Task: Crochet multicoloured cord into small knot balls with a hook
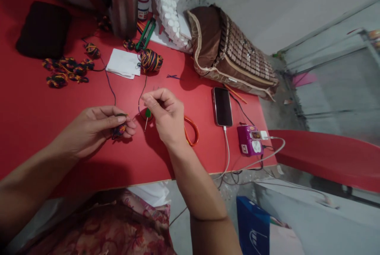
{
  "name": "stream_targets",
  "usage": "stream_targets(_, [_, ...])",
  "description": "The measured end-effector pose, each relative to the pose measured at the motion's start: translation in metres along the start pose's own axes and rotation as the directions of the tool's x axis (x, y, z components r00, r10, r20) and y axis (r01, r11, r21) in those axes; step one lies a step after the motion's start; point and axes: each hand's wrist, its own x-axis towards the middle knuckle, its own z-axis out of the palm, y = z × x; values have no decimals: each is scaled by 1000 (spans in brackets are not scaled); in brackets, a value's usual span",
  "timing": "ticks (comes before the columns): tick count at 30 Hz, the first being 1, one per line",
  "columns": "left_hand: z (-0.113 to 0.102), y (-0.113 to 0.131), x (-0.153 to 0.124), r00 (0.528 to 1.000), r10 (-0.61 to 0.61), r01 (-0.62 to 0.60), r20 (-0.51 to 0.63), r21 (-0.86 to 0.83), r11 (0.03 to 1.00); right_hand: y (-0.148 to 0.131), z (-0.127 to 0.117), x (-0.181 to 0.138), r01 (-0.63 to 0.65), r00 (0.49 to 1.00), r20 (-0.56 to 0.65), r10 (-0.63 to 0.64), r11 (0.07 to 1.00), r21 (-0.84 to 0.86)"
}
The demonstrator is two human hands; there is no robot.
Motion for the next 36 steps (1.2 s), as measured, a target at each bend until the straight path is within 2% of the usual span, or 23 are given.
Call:
stream_targets(3, [-1,-1,0,1000,5,-5,-1,-13,1000,1,-2,2,47,998,-35,-46,999,24])
stream_targets(6, [-2,-1,0,1000,1,-2,-18,-37,999,-3,-2,1,29,1000,0,-29,999,17])
stream_targets(9, [-1,0,1,1000,-5,4,-16,-44,999,-7,-1,-1,-68,994,81,66,998,17])
stream_targets(14, [-1,1,-1,1000,-11,11,1,-59,998,-6,1,-1,-249,931,275,240,968,1])
stream_targets(21, [-1,-2,0,1000,16,-15,26,-33,999,2,13,-7,-404,852,429,300,898,173])
stream_targets(36, [3,-1,1,999,15,-15,29,-4,1000,3,21,-6,-478,832,436,343,841,252])
